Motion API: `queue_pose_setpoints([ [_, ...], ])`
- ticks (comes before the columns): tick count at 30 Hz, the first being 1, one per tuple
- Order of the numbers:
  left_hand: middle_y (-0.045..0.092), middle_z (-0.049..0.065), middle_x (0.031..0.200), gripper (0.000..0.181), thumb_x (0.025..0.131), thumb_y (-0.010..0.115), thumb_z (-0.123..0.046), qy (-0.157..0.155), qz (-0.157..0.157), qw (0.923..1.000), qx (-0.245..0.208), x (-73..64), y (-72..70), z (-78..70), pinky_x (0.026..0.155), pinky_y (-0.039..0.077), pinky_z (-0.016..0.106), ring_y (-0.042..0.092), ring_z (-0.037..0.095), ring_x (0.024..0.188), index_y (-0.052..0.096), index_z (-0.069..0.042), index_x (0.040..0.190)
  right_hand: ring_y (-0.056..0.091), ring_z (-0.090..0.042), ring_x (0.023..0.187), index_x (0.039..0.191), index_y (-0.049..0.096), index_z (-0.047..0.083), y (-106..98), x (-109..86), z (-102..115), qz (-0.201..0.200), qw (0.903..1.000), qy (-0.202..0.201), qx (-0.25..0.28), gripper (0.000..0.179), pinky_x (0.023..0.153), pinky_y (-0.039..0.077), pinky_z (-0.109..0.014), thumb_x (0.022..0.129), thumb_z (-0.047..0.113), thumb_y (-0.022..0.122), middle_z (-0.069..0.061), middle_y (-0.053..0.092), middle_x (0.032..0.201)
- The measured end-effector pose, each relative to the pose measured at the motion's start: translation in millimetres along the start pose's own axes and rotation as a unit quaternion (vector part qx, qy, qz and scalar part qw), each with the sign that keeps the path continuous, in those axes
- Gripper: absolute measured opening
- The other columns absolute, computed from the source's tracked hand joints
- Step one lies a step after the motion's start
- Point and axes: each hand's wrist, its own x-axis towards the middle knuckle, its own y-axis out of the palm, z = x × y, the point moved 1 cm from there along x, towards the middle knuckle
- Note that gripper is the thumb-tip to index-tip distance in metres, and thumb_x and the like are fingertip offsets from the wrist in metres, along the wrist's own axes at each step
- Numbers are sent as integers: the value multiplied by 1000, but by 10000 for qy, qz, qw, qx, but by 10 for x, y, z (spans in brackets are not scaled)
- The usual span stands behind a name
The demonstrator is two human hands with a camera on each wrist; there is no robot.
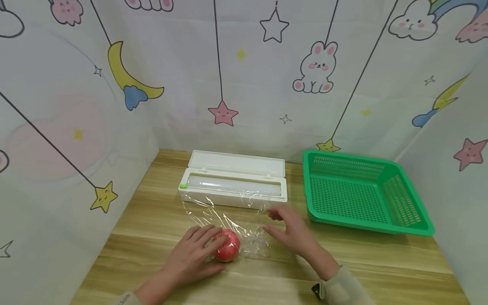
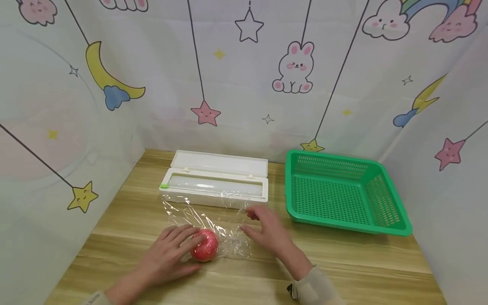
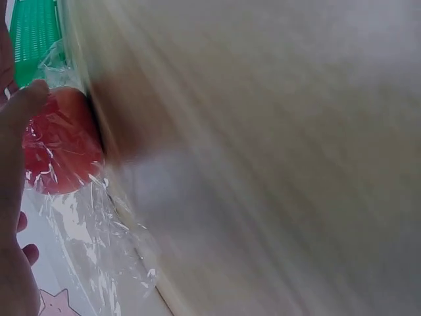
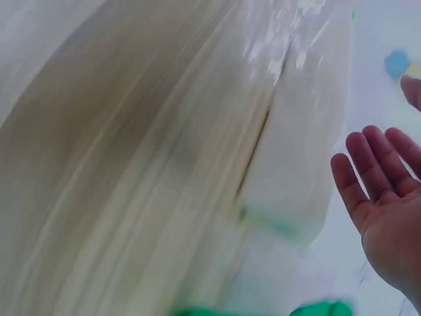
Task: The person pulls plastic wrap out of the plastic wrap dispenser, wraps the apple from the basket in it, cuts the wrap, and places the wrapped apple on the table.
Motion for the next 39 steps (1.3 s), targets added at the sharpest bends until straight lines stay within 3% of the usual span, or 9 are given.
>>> queue_pose_setpoints([
  [4, 67, 8, 136, 86, 70, 94, -58, -16, 102, 9999, 93, 9, 25, -3, 99, 53, 51, 63, 30, 124, 68, -15, 139, 62, -25, 128, 144, 62, 14, 207, 22, 268, 654, 9946, -670, -442, 58, 106, 56, -51, 94, 32, 84, -4, 66, 138],
  [8, 67, 6, 132, 89, 68, 96, -56, -60, 95, 9998, 185, 31, 55, -18, 96, 55, 48, 64, 27, 120, 66, -13, 140, 55, -22, 139, 153, 56, 17, 444, 27, 397, 1221, 9834, -1051, -834, 74, 114, 50, -46, 90, 39, 87, -3, 58, 151],
  [11, 67, 5, 131, 88, 69, 97, -53, -89, 94, 9997, 208, 61, 68, -26, 96, 54, 46, 63, 24, 120, 66, -13, 140, 54, -23, 141, 158, 50, 15, 546, 17, 415, 1385, 9776, -1244, -982, 85, 117, 48, -44, 88, 43, 89, -5, 55, 153],
  [15, 68, 3, 130, 86, 68, 97, -54, -244, 147, 9995, 150, 98, 55, -23, 96, 54, 44, 63, 23, 120, 66, -13, 137, 55, -25, 139, 158, 48, 12, 615, 19, 418, 1291, 9737, -1467, -1171, 92, 116, 48, -44, 84, 45, 92, -7, 55, 152],
  [22, 69, -2, 127, 79, 71, 93, -60, -566, 567, 9962, -341, 176, -10, 10, 101, 52, 45, 63, 20, 119, 67, -17, 132, 58, -22, 134, 153, 52, 15, 659, 40, 397, 1306, 9726, -1299, -1417, 82, 113, 51, -43, 87, 47, 89, -3, 58, 147],
  [26, 71, -4, 126, 76, 72, 91, -62, -706, 795, 9930, -518, 206, -43, 44, 103, 51, 45, 64, 20, 119, 69, -18, 130, 58, -19, 133, 153, 52, 18, 657, 58, 368, 1440, 9770, -1117, -1104, 78, 112, 53, -42, 89, 46, 87, 0, 59, 146],
  [32, 73, -6, 118, 72, 77, 86, -66, -853, 888, 9909, -540, 190, -71, 83, 100, 52, 42, 66, 16, 111, 69, -20, 130, 58, -17, 134, 151, 54, 22, 613, 121, 361, 1833, 9784, -758, -584, 69, 112, 52, -41, 93, 47, 81, 3, 62, 144],
  [39, 73, -10, 112, 63, 89, 70, -75, -1402, 1343, 9754, -1045, 204, -110, 120, 101, 52, 44, 64, 13, 107, 72, -22, 125, 57, -19, 137, 156, 53, 18, 568, 198, 381, 2198, 9715, -632, -625, 69, 114, 50, -44, 100, 56, 68, -1, 62, 148],
])
